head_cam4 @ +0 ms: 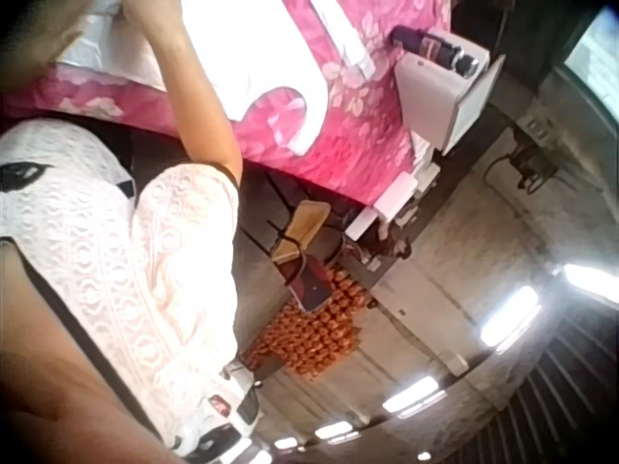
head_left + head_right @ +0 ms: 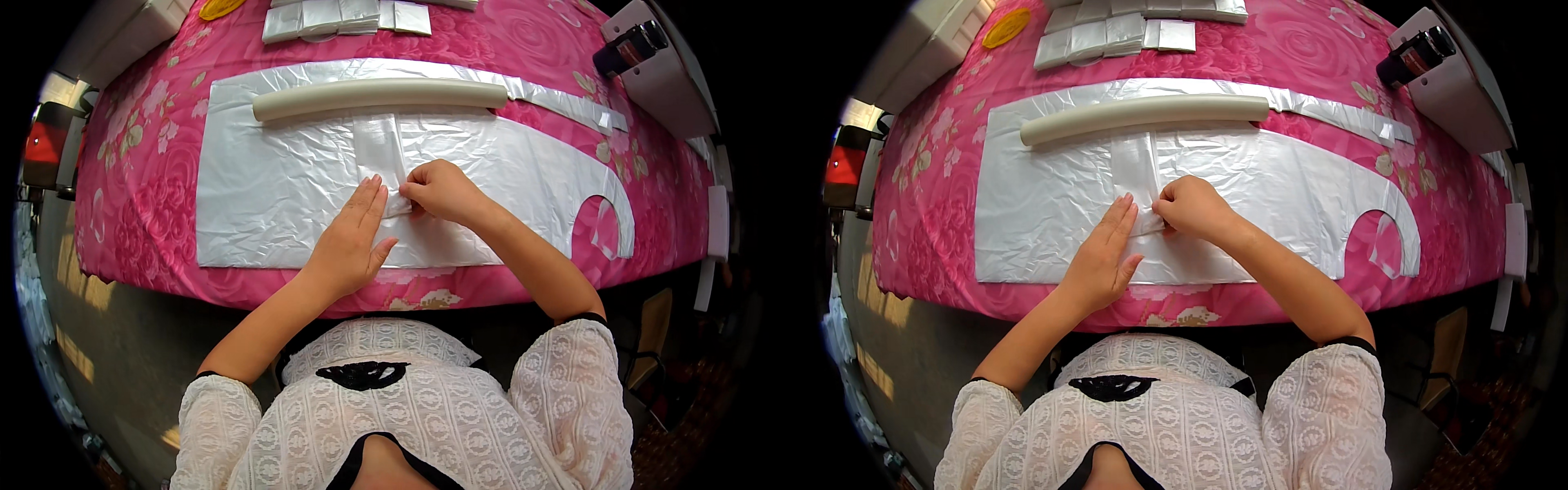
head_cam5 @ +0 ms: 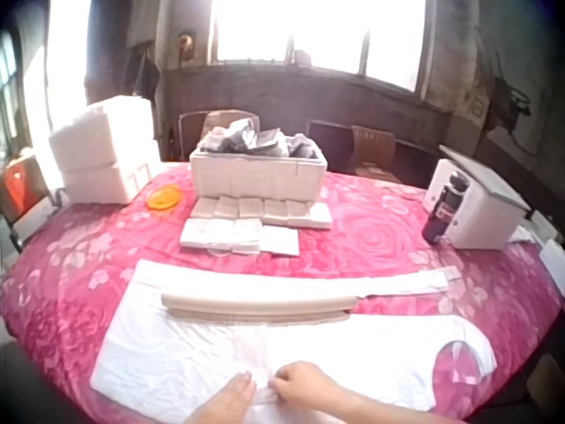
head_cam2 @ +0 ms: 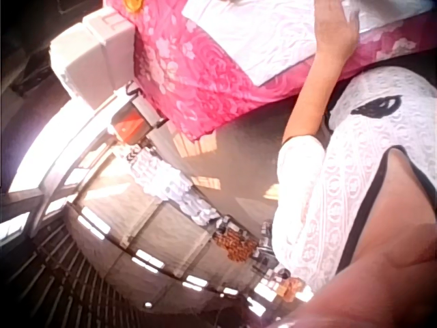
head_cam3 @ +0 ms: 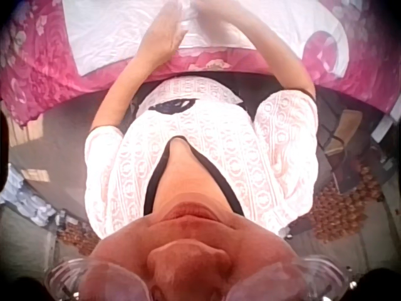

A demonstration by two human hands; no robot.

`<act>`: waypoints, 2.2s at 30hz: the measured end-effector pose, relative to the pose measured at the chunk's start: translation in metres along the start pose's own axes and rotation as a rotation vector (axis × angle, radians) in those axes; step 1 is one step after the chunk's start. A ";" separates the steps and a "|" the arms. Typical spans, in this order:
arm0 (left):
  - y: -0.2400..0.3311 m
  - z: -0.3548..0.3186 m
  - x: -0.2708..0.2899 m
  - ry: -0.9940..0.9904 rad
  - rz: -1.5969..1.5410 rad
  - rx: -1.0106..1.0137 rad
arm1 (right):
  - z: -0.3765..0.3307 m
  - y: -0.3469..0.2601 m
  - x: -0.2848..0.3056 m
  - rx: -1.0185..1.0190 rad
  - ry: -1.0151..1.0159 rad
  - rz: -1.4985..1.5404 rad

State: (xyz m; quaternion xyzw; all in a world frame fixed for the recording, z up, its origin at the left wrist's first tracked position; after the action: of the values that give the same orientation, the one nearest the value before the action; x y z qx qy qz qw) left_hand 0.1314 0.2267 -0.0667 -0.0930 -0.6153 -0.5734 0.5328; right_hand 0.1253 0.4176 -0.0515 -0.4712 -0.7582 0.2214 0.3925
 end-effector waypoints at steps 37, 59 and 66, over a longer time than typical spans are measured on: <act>-0.003 0.008 0.012 0.082 0.093 -0.078 | 0.004 0.015 0.008 1.015 0.260 -0.753; -0.001 -0.026 0.009 0.017 -0.036 -0.155 | -0.045 0.047 -0.028 0.953 0.344 -0.447; 0.003 -0.010 0.002 0.173 -0.374 0.405 | -0.035 0.031 -0.018 0.453 0.224 -0.150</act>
State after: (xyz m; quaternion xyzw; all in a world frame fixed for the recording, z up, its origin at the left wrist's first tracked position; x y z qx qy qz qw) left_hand 0.1386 0.2186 -0.0655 0.1795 -0.6762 -0.5329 0.4760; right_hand 0.1744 0.4149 -0.0599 -0.3355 -0.6740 0.3023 0.5847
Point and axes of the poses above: each hand's wrist, its own z-axis towards the middle knuckle, its own x-axis out of the back of the hand, y = z × x, the point moved 1 cm from there along z, towards the middle knuckle, and after that the axes turned 4 degrees about -x, right-handed, at the moved point
